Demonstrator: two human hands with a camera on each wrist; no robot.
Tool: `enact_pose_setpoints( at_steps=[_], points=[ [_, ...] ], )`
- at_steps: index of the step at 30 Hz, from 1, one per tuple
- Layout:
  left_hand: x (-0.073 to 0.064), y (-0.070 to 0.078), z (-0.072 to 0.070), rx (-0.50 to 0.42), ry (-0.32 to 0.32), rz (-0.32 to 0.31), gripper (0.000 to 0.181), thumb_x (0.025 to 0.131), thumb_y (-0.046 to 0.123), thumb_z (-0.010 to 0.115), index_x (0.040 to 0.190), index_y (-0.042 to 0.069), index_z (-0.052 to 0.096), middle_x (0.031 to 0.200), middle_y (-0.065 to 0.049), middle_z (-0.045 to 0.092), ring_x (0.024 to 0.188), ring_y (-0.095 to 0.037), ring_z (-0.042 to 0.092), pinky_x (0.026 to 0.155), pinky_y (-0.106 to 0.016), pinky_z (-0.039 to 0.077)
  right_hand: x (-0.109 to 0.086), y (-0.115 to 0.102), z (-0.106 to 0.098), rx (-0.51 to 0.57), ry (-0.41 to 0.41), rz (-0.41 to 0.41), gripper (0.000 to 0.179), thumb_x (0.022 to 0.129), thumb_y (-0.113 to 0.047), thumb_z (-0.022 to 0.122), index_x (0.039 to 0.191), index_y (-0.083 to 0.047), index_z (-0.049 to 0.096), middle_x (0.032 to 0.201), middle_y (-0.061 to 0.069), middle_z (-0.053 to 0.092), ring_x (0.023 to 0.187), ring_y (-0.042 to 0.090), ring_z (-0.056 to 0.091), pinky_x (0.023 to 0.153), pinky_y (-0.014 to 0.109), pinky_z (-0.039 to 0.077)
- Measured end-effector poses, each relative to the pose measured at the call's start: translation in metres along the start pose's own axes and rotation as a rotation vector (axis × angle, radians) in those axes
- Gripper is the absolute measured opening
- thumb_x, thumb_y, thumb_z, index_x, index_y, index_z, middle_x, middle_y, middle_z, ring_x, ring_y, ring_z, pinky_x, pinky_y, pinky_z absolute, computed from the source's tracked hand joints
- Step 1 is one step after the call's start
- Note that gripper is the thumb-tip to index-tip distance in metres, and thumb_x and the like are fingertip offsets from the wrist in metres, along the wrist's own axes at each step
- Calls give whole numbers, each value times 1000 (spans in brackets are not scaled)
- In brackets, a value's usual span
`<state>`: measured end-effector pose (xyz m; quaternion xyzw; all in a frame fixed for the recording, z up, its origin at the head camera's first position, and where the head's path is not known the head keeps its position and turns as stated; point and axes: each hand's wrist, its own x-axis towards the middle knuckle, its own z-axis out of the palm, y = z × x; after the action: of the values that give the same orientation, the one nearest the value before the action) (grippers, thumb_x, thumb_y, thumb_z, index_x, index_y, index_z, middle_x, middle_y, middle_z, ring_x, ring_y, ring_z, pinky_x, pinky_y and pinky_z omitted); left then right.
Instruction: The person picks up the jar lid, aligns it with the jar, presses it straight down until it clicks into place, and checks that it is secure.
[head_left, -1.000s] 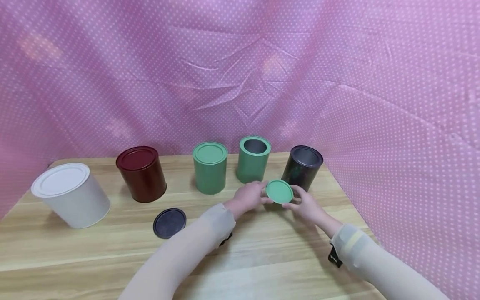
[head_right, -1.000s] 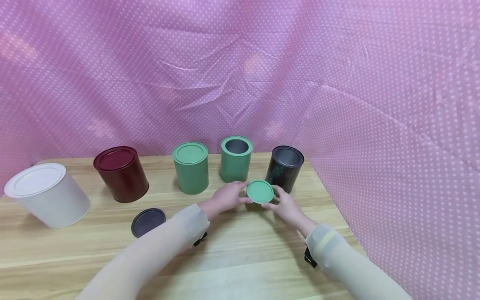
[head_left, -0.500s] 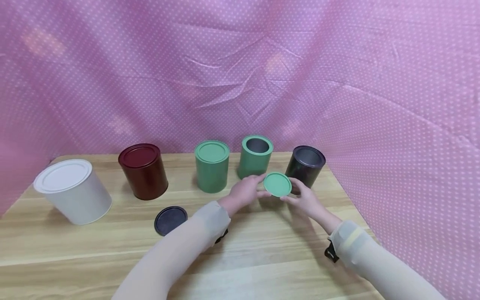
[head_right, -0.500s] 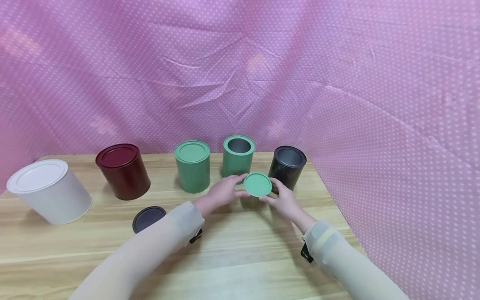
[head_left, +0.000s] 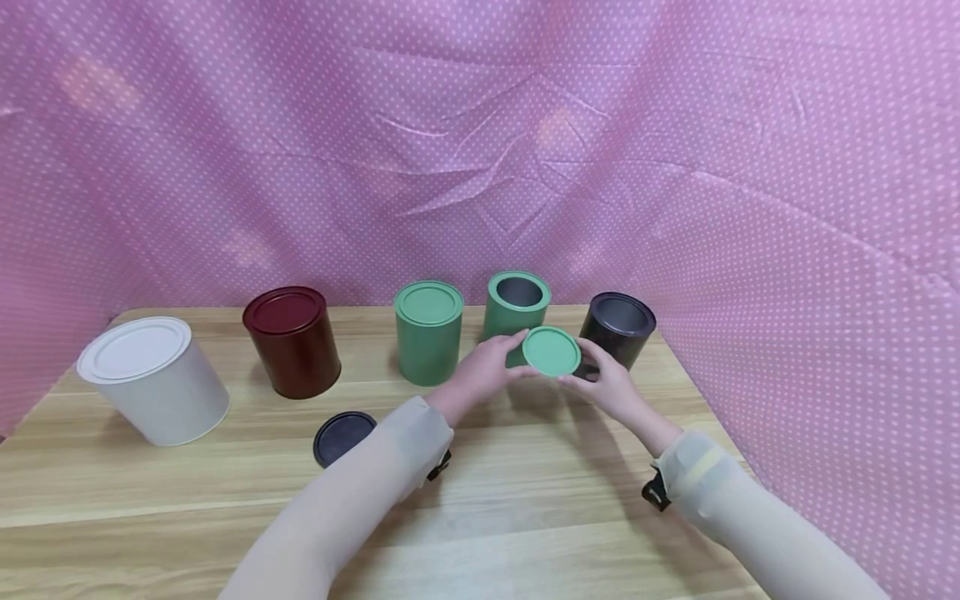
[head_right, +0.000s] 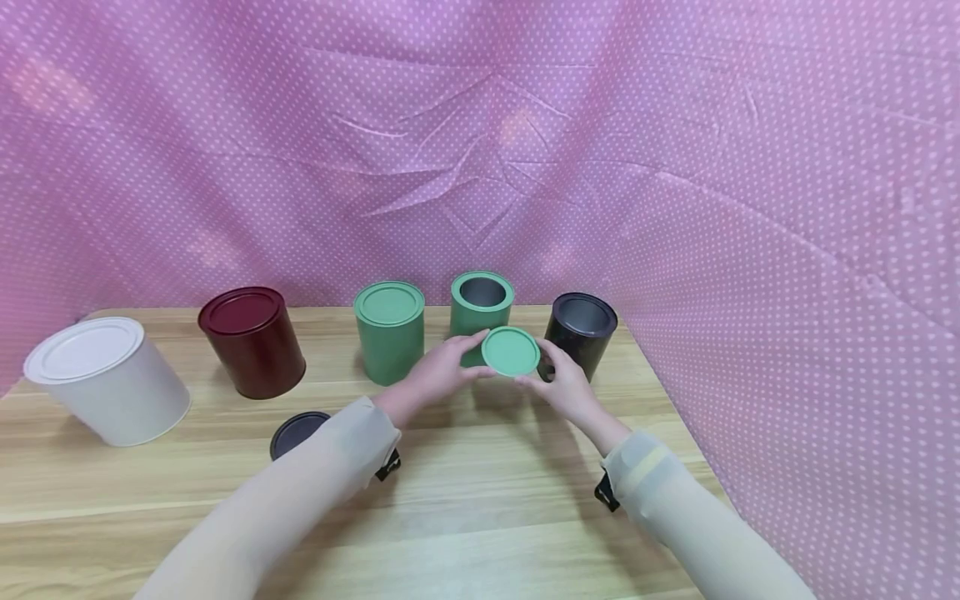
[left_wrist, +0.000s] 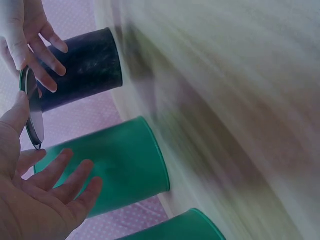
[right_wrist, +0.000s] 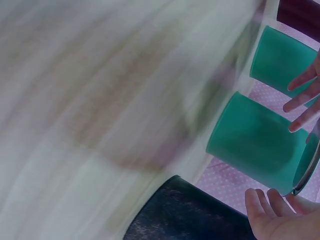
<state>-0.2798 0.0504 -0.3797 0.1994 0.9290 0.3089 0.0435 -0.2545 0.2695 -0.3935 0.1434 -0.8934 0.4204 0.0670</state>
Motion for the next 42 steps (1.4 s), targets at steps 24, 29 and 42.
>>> enact_pose_setpoints(
  at_steps=[24, 29, 42],
  points=[
    [9, -1, -51, 29, -8, -10, 76, 90, 51, 62, 153, 23, 29, 139, -7, 56, 108, -23, 64, 91, -40, 53, 36, -35, -8, -11, -43, 28, 69, 88, -21, 72, 146, -4, 39, 141, 20, 49, 126, 39, 51, 99, 52, 48],
    [12, -3, -61, 39, 0, 10, 76, 90, 49, 63, 152, 19, 31, 151, -5, 43, 136, -25, 45, 110, -42, 40, 43, -40, -7, -7, -49, 8, 68, 89, -21, 71, 146, -5, 39, 142, 19, 48, 127, 39, 50, 100, 52, 47],
    [24, -1, -76, -39, -8, -9, 76, 93, 43, 62, 154, 13, 27, 160, -19, 19, 146, -37, 23, 116, -53, 26, 63, -47, -12, 39, -84, 23, 70, 92, -24, 68, 150, -7, 34, 150, 19, 38, 134, 39, 42, 105, 55, 41]
  ],
)
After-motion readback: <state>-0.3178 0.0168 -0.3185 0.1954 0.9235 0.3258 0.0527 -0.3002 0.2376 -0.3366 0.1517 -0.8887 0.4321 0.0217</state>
